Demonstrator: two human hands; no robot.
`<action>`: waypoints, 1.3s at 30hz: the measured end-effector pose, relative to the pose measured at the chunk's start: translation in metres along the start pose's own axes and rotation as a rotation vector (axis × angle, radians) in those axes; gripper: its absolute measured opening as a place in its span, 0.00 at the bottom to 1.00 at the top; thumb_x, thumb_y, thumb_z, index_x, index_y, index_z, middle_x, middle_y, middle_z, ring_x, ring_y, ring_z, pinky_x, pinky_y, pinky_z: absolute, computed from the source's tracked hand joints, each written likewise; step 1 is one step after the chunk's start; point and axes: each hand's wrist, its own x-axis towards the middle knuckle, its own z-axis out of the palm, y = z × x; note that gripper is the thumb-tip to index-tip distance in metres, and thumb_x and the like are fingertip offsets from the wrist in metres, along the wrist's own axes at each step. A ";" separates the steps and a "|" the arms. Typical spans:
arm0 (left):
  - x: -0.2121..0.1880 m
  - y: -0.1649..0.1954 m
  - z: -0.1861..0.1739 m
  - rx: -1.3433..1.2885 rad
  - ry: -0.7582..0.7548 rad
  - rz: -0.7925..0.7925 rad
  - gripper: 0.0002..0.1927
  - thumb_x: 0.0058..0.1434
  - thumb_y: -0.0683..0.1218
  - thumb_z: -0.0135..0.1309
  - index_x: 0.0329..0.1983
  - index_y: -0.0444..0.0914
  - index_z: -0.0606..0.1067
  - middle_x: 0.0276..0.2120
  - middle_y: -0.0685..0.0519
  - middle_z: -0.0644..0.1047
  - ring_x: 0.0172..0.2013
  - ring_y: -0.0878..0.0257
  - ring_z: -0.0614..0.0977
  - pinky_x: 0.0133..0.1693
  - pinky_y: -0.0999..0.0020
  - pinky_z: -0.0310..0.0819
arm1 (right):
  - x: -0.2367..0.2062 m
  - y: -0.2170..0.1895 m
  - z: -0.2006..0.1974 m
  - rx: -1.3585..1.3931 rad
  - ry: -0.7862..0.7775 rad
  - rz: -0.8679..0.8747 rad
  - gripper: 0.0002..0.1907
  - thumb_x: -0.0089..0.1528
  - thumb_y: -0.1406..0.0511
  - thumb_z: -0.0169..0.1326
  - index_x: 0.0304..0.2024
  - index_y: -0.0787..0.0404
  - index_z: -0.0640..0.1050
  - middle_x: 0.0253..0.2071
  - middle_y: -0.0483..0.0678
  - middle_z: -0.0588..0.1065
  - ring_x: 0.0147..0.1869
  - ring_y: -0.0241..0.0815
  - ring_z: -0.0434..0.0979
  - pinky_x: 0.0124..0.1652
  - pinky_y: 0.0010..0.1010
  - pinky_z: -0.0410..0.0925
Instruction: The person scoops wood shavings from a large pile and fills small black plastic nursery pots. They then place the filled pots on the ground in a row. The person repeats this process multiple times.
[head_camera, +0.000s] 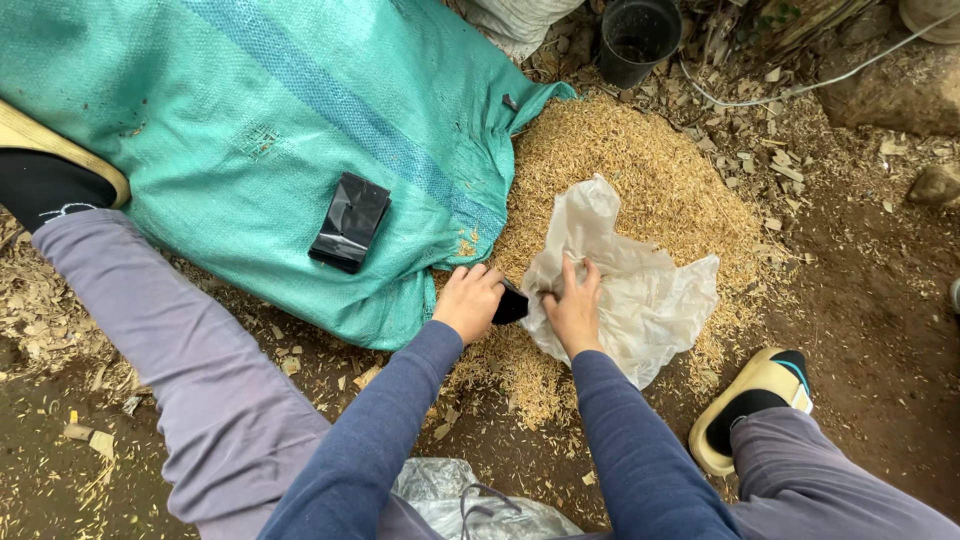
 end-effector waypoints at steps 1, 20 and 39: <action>0.002 -0.003 0.001 -0.024 0.045 -0.052 0.16 0.53 0.39 0.59 0.46 0.36 0.79 0.54 0.51 0.75 0.56 0.54 0.74 0.57 0.56 0.69 | 0.003 0.001 0.002 0.000 -0.003 0.020 0.46 0.53 0.65 0.65 0.72 0.49 0.64 0.73 0.62 0.52 0.74 0.69 0.54 0.65 0.52 0.62; 0.011 0.031 -0.010 -0.589 0.328 -0.509 0.22 0.58 0.39 0.49 0.56 0.34 0.75 0.61 0.47 0.72 0.50 0.43 0.80 0.54 0.52 0.74 | 0.025 0.014 -0.008 0.150 0.180 0.004 0.29 0.51 0.74 0.63 0.56 0.59 0.75 0.53 0.60 0.70 0.56 0.61 0.72 0.56 0.45 0.68; 0.032 0.088 -0.008 -0.645 0.420 -0.517 0.20 0.53 0.36 0.54 0.51 0.29 0.76 0.58 0.39 0.72 0.48 0.40 0.80 0.53 0.52 0.75 | 0.036 0.013 -0.109 1.129 -0.418 0.236 0.27 0.60 0.72 0.60 0.62 0.61 0.73 0.46 0.45 0.78 0.43 0.34 0.79 0.41 0.29 0.75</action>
